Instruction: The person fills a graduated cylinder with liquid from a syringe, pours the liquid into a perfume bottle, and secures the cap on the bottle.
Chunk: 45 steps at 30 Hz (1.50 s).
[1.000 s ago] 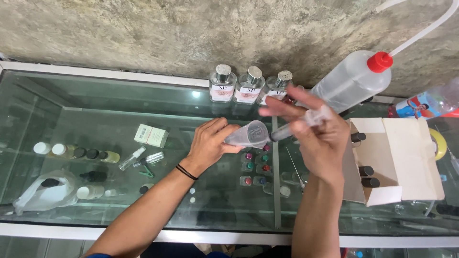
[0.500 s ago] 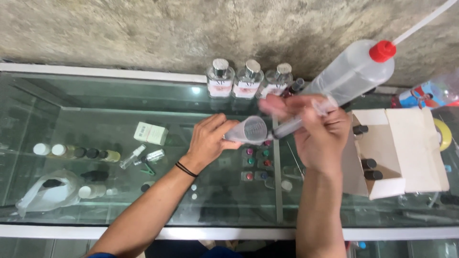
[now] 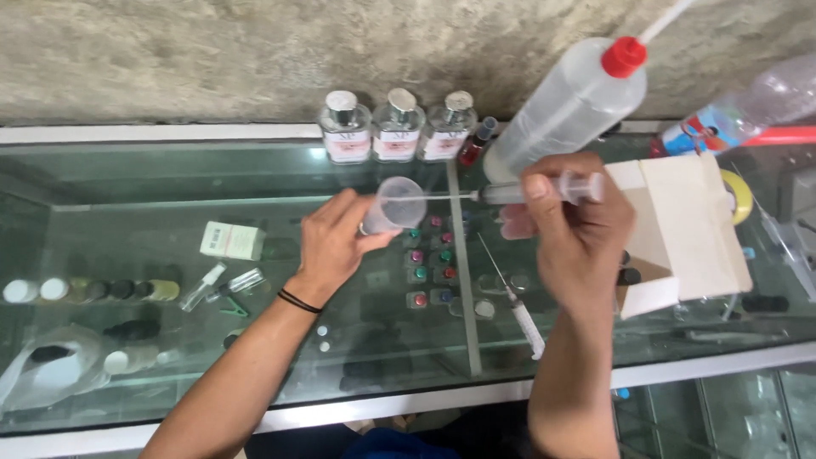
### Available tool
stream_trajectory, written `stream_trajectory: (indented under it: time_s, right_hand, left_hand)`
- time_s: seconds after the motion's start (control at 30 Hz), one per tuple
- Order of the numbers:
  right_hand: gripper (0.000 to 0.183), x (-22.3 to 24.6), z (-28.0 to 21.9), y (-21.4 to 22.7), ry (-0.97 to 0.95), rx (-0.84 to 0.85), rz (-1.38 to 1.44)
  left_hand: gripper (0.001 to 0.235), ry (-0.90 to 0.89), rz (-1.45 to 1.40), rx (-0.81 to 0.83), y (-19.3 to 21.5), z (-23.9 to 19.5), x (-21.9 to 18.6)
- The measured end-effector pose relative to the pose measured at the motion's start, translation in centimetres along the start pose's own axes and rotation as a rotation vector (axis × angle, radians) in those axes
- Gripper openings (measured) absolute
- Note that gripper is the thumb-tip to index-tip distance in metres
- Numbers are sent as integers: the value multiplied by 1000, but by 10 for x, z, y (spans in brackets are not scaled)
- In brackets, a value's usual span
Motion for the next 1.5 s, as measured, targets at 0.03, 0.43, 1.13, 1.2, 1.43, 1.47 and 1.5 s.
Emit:
stream_trajectory:
  time_s: [0.03,0.43,1.13,1.2,1.43,1.47,1.5]
  right_hand:
    - [19,-9,-8,12,-6,-10,-10]
    - [11,-35,-129,67,146,-43,-310]
    - [23,-59,-149,62,-76,-45,-759]
    - [18,-26,-138,54,165,-226,-504]
    - [27,-54,-73,-77,212,-112,-120]
    - [25,-65,-65,-88,174,-131,-126]
    - [24,-76,-55,-100,136,-150,-134]
  left_hand:
    - [45,-6,-12,5,0,0,-3]
    - [44,147,202,55,1,2,-2]
    - [43,101,152,65,-7,-2,-2]
    - [41,106,91,51,-4,1,-1]
    - [37,207,15,-53,16,3,-4]
    - [36,238,0,-61,18,1,-1]
    - [35,268,-15,-71,19,1,2]
Point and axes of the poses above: each hand's wrist, its own z-axis towards the middle knuckle, its own y-axis out of the back of the hand, x = y × z, the point moved 9 cm from there along z, towards the middle knuckle, and after that the axes turned 3 degrees about y, right-handed, at the moved point
